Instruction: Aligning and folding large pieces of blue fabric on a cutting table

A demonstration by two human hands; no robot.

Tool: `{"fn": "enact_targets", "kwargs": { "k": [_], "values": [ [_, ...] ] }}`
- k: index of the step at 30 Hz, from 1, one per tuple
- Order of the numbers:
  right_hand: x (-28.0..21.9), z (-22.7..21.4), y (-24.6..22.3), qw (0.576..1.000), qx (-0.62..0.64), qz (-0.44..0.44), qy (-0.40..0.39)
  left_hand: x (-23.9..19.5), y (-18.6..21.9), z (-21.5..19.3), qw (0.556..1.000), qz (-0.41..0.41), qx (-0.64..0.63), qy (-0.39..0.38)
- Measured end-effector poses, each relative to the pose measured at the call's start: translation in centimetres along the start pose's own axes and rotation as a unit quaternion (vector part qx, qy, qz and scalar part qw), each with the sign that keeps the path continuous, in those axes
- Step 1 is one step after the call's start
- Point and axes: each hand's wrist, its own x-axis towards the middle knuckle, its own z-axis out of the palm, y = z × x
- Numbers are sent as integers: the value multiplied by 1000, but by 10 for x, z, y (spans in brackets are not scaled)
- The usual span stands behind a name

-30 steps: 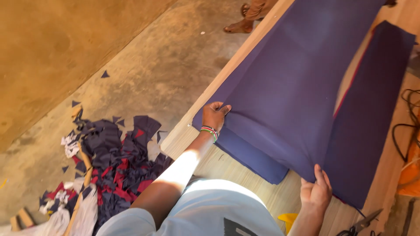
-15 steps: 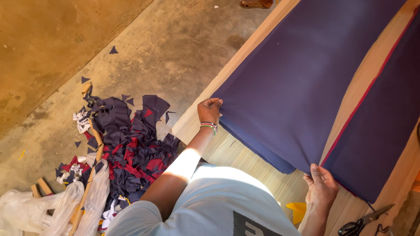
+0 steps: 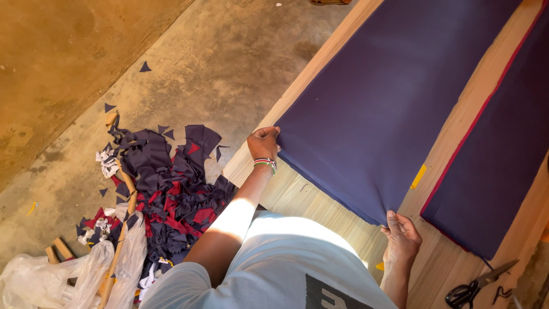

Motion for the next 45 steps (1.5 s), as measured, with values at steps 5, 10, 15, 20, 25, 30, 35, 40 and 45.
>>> {"fn": "enact_targets", "kwargs": {
  "k": [5,10,15,20,25,30,35,40,45],
  "values": [
    [-5,5,0,999,-17,25,13,0,0,0,1000,-2,-17,-6],
    [11,3,23,999,-44,22,8,-4,8,-2,1000,-11,-9,0],
    [12,6,27,996,-90,15,-5,-7,19,-6,998,-44,-35,-3],
    [9,-7,2,999,-47,-24,-7,-14,31,-7,997,52,53,26],
    [-10,-64,-76,997,30,-70,21,-72,101,-16,980,178,92,-9],
    [-10,-120,-128,987,124,-105,-9,-123,159,-15,984,107,-57,-133],
    [-3,-107,-140,983,115,-135,-42,-123,168,-1,985,94,-69,-130],
    [9,-97,-112,984,126,-112,-65,-105,159,-2,990,64,-56,-113],
    [-13,-70,-99,988,127,-72,-48,-84,133,-8,993,60,-44,-94]
  ]
}}
